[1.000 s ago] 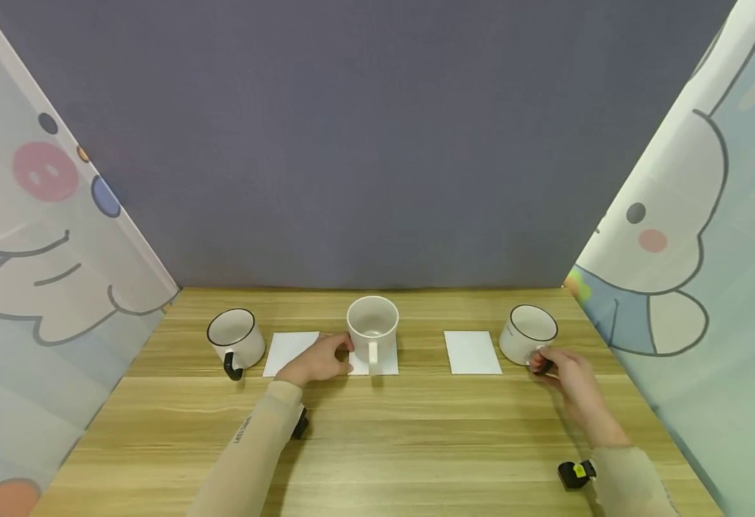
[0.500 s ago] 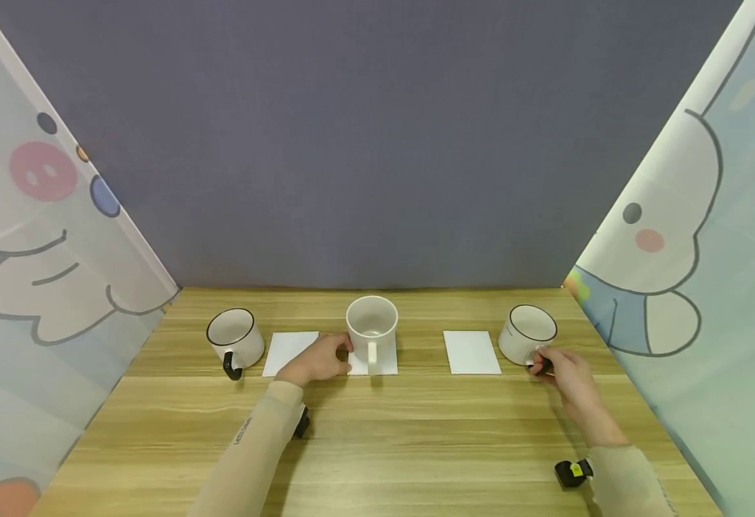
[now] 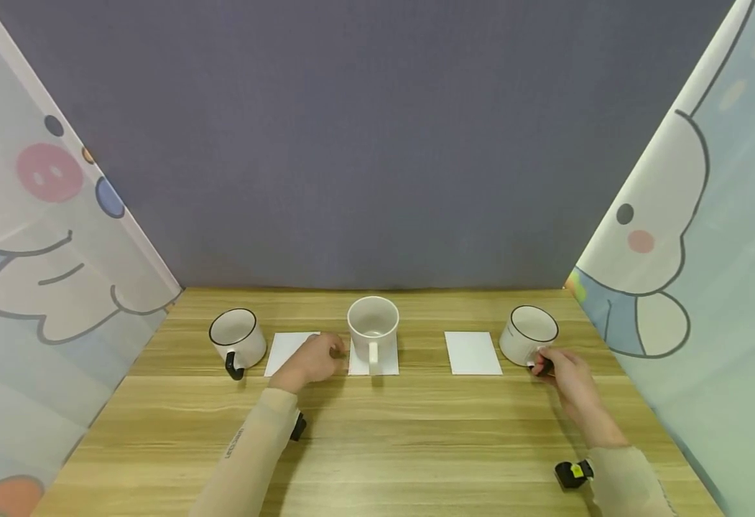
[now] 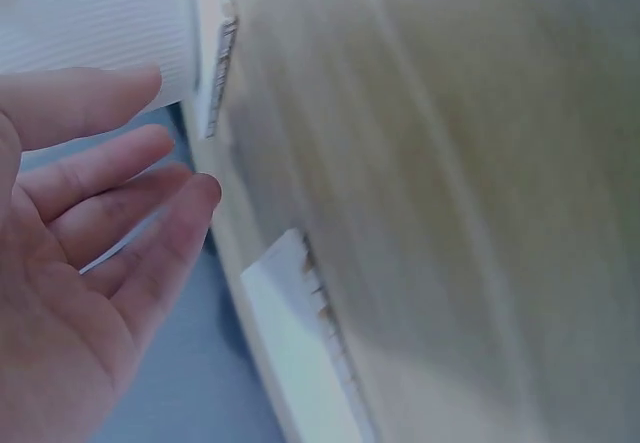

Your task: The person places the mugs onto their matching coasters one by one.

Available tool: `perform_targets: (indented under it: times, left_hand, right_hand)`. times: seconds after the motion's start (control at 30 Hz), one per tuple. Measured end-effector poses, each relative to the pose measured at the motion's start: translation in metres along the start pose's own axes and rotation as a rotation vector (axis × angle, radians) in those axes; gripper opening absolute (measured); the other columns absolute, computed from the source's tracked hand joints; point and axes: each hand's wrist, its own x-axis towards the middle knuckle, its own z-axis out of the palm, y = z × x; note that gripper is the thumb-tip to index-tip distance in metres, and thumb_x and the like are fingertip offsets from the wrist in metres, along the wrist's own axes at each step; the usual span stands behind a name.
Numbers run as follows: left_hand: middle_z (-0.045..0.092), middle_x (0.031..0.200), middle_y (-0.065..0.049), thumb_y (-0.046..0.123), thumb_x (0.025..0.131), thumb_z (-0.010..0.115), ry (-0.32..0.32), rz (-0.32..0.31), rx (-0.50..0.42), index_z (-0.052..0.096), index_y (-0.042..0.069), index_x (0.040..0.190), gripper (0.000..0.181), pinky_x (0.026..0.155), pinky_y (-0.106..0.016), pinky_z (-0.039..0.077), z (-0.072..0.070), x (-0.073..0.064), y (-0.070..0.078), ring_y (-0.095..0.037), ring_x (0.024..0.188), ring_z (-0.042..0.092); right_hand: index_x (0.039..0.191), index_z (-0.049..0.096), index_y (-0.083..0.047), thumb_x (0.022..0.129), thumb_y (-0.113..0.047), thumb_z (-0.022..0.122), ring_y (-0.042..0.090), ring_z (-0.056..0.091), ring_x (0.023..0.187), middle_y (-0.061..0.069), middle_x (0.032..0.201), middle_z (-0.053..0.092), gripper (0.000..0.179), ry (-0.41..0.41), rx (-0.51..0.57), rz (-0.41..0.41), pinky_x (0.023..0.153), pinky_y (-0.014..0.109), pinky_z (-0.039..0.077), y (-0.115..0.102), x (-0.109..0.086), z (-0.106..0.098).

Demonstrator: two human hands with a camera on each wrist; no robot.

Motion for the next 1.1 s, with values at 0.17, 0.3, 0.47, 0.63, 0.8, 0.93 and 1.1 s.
perform_targets:
  times: [0.17,0.3,0.47,0.63,0.8,0.93,1.1]
  left_hand:
    - [0.068,0.122,-0.016,0.013,0.092,0.071,0.012,-0.008,-0.011,0.069,0.001,0.12,0.03,0.098,-0.055,0.05,-0.01,-0.008,0.006,-0.038,0.117,0.061]
    - [0.066,0.124,-0.02,0.015,0.094,0.072,0.021,-0.026,-0.008,0.066,0.0,0.123,0.034,0.096,-0.055,0.051,-0.018,-0.014,0.014,-0.038,0.116,0.061]
    - [0.066,0.122,-0.022,0.017,0.095,0.071,0.066,-0.026,-0.01,0.065,0.0,0.125,0.035,0.09,-0.052,0.054,-0.027,-0.019,0.025,-0.037,0.109,0.064]
    - [0.067,0.117,-0.017,0.016,0.094,0.071,0.149,0.007,0.014,0.067,0.0,0.119,0.03,0.084,-0.048,0.055,-0.035,-0.021,0.035,-0.032,0.104,0.064]
    - [0.068,0.11,-0.013,0.016,0.094,0.07,0.275,0.058,0.044,0.068,0.002,0.111,0.023,0.077,-0.046,0.055,-0.039,-0.023,0.043,-0.029,0.098,0.065]
    - [0.068,0.102,-0.009,0.016,0.094,0.07,0.424,0.145,0.035,0.069,0.005,0.104,0.015,0.072,-0.042,0.056,-0.038,-0.023,0.051,-0.027,0.091,0.066]
    - [0.068,0.091,-0.008,0.012,0.091,0.074,0.621,0.344,0.011,0.069,0.004,0.098,0.011,0.066,-0.035,0.055,-0.035,-0.019,0.062,-0.023,0.08,0.066]
  right_hand:
    - [0.098,0.062,-0.001,0.107,-0.014,0.045,0.01,0.062,0.069,-0.002,0.077,0.063,0.023,0.009,0.029,0.018,0.071,0.028,0.057,-0.001,-0.002,-0.001]
    - [0.095,0.062,0.0,0.106,-0.012,0.043,0.01,0.062,0.069,-0.002,0.076,0.063,0.024,0.001,0.035,0.025,0.072,0.029,0.057,-0.002,-0.002,-0.001]
    - [0.09,0.063,0.0,0.105,-0.009,0.043,0.01,0.062,0.069,-0.002,0.075,0.062,0.027,-0.002,0.04,0.016,0.073,0.028,0.057,-0.004,-0.001,-0.002]
    - [0.092,0.063,0.001,0.105,-0.009,0.043,0.01,0.062,0.07,-0.001,0.077,0.063,0.026,-0.021,0.024,0.012,0.074,0.029,0.057,-0.004,0.001,-0.002]
    - [0.093,0.064,0.001,0.105,-0.01,0.043,0.009,0.062,0.071,-0.001,0.079,0.062,0.026,-0.029,0.005,0.012,0.075,0.028,0.056,-0.003,0.0,-0.002]
    - [0.095,0.063,0.002,0.106,-0.011,0.043,0.009,0.062,0.071,-0.001,0.08,0.062,0.026,-0.026,-0.015,0.024,0.075,0.027,0.056,-0.003,0.0,-0.001]
    - [0.096,0.062,0.002,0.106,-0.012,0.043,0.009,0.061,0.072,-0.001,0.081,0.061,0.026,-0.023,-0.037,0.018,0.077,0.027,0.056,-0.002,0.002,-0.001]
